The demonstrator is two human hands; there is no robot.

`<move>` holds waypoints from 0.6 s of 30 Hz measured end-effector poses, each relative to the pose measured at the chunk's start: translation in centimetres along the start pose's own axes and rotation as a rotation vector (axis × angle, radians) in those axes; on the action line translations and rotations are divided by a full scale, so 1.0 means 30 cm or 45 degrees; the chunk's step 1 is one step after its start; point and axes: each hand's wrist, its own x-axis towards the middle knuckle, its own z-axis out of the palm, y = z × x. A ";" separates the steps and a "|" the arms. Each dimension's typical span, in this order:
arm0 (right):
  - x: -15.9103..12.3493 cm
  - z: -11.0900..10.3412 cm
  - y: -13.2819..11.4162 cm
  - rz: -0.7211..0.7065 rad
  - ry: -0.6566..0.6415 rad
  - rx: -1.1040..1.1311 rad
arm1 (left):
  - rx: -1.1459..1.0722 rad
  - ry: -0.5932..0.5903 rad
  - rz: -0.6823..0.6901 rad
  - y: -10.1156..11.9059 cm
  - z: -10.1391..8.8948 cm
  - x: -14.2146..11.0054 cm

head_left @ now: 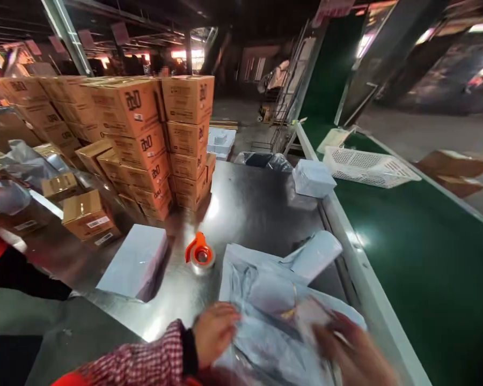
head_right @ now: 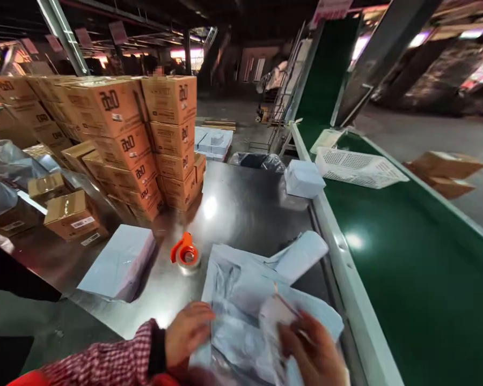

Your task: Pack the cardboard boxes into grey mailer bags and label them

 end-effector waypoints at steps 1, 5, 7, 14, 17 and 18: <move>-0.006 0.135 -0.004 0.010 -0.086 0.005 | 0.184 0.219 -0.030 -0.094 -0.130 -0.089; -0.041 0.782 -0.005 -0.005 -0.534 0.094 | 0.874 0.718 -0.325 -0.483 -0.522 -0.428; -0.052 1.080 0.008 -0.103 -0.658 0.013 | 0.929 0.572 -0.211 -0.613 -0.624 -0.566; -0.074 1.577 0.089 -0.276 -0.709 -0.657 | 0.912 0.717 -0.154 -0.669 -0.817 -0.671; -0.100 1.621 0.093 -0.265 -0.716 -0.814 | 1.012 0.375 0.042 -0.679 -0.830 -0.585; -0.111 1.626 0.088 -0.261 -0.725 -0.865 | 1.029 0.256 0.061 -0.691 -0.819 -0.560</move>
